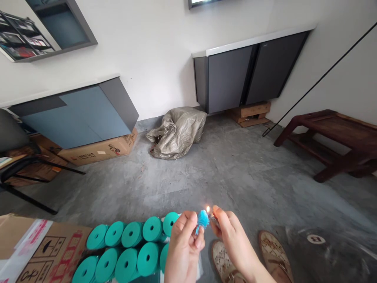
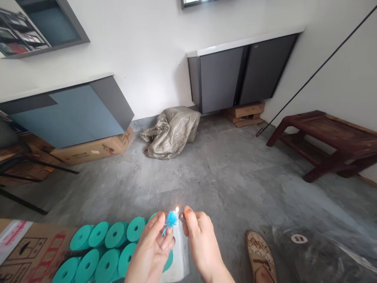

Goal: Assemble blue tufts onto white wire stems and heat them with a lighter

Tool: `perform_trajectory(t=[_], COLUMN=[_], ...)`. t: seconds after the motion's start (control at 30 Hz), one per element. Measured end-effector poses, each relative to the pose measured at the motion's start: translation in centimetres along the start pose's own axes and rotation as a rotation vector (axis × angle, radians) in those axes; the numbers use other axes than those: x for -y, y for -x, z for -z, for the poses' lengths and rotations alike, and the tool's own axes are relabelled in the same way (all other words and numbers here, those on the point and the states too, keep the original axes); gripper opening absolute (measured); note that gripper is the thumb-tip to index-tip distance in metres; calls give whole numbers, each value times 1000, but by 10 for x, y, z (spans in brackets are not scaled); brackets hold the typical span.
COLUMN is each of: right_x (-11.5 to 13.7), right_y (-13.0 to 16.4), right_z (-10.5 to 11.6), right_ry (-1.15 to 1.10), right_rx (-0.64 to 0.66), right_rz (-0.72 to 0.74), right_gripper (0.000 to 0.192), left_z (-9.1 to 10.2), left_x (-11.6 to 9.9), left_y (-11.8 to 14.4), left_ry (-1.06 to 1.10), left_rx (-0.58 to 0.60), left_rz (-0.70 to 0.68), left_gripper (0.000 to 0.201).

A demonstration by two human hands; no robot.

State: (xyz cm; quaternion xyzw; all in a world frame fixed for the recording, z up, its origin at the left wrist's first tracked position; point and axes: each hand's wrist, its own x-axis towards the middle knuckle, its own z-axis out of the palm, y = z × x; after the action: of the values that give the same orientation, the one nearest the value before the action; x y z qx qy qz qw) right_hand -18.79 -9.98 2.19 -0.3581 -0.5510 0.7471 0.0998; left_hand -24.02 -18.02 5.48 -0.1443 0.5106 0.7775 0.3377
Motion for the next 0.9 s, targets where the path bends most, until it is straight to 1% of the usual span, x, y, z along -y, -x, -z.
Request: perform_trajectory(t=[0.2,0.37,0.67,0.9], right_x=[-5,-4,-3,-4], right_y=[0,0,-2,0], right_z=[0,0,-1,-1], right_ry=[48,107,42,80], right_rx=[-10,-6,12,-26], right_rz=[6,34,27,27], right_gripper=[49,50,49,49], left_z=[5,7,9,9], left_x=[1,0,2,3], left_y=[-5,-7,-6,-7], left_ry=[-2,15,30,31], left_rx=[48,54,78,82], left_rz=[30,33,39,50], left_gripper=[44,44,42,41])
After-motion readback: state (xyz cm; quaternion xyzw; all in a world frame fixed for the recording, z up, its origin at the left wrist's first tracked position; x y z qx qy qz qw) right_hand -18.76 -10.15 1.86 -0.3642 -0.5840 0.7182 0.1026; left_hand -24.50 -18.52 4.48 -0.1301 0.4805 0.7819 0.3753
